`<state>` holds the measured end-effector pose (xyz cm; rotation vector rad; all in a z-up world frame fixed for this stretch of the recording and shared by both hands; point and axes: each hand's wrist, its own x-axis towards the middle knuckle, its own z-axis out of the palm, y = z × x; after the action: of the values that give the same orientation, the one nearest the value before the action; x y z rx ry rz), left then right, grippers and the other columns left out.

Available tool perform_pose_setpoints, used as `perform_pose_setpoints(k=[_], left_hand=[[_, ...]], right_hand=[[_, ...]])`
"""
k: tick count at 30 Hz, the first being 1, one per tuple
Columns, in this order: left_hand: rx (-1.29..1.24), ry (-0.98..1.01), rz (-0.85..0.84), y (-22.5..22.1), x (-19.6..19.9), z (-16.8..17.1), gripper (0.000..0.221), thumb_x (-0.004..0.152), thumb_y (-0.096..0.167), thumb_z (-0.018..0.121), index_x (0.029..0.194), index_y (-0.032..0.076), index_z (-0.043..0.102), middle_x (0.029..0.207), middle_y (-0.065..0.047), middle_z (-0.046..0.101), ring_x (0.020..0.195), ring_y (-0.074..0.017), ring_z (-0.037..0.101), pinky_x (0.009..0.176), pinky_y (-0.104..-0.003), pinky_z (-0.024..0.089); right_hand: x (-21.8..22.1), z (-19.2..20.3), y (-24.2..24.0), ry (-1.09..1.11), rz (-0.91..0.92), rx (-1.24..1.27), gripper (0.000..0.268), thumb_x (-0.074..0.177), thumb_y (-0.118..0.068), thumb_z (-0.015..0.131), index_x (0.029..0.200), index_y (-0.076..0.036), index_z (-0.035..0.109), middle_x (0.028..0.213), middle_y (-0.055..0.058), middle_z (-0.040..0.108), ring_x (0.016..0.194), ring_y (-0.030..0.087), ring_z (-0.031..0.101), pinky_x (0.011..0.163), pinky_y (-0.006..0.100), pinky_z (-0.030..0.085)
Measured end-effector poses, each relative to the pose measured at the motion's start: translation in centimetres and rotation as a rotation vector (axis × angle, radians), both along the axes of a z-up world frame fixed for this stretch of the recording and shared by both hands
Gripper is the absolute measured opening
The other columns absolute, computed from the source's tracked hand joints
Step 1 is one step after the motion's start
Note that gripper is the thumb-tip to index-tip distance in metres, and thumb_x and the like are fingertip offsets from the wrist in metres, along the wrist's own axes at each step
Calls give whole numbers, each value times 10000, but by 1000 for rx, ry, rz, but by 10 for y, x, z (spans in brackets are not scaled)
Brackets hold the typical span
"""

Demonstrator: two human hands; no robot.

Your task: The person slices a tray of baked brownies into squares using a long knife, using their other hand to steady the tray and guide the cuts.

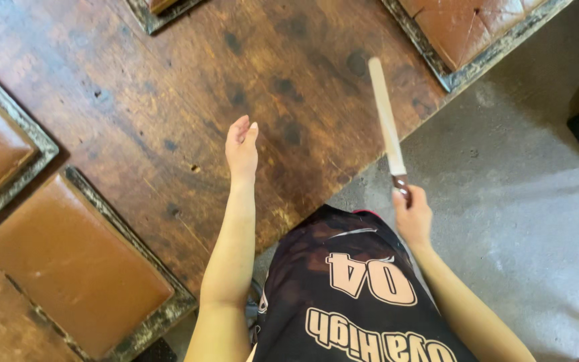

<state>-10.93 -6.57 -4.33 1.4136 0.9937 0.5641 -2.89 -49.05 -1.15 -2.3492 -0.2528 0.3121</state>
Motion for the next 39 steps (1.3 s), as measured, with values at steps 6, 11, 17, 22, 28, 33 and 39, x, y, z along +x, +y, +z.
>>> perform_pose_setpoints(k=[6,11,17,22,28,33,39], left_hand=[[23,-37,40,-46,-92,34,381,967,186,721,1301,15,653,1242,-95,692,1138,-161,632,1023,-303,495],[96,74,44,-76,-199,53,323,966,183,716,1242,20,685,1192,-67,713,1107,-144,655,1000,-280,506],[83,110,182,-78,-309,100,287,969,181,712,1221,43,700,1155,-28,719,1064,-113,659,955,-259,509],[-30,165,387,-54,-356,129,272,965,264,690,1187,108,702,1091,27,685,995,-68,618,854,-267,497],[4,75,573,12,-437,132,262,966,263,695,1161,88,687,1085,10,684,1007,-93,615,870,-283,504],[397,143,805,115,-571,97,289,927,174,741,1145,4,655,1110,-82,696,1027,-175,645,947,-331,532],[314,622,989,193,-693,79,419,947,323,740,1129,5,537,1100,-150,613,1003,-241,584,894,-366,490]], right_hand=[[-54,-6,77,305,119,310,315,978,-218,687,1191,-43,535,845,87,687,580,136,660,531,320,535],[-95,-34,75,305,78,344,260,1006,-220,685,1128,-38,543,819,86,686,566,151,663,517,321,535],[-79,-88,-17,22,-494,427,291,1016,-212,688,1127,-41,480,962,72,610,650,139,638,563,302,567],[-113,-88,-128,-168,-643,382,412,959,-151,835,1130,-32,479,1029,82,539,869,184,561,746,338,518],[-217,-76,-133,10,-466,135,284,969,-153,798,1076,-42,559,958,54,622,791,172,616,715,325,525],[-266,-51,3,204,-261,340,266,982,-161,793,1045,-46,562,826,21,578,661,139,551,572,288,471],[-300,12,200,671,176,500,240,925,-223,755,1029,-83,591,842,18,671,663,87,639,565,242,522]])
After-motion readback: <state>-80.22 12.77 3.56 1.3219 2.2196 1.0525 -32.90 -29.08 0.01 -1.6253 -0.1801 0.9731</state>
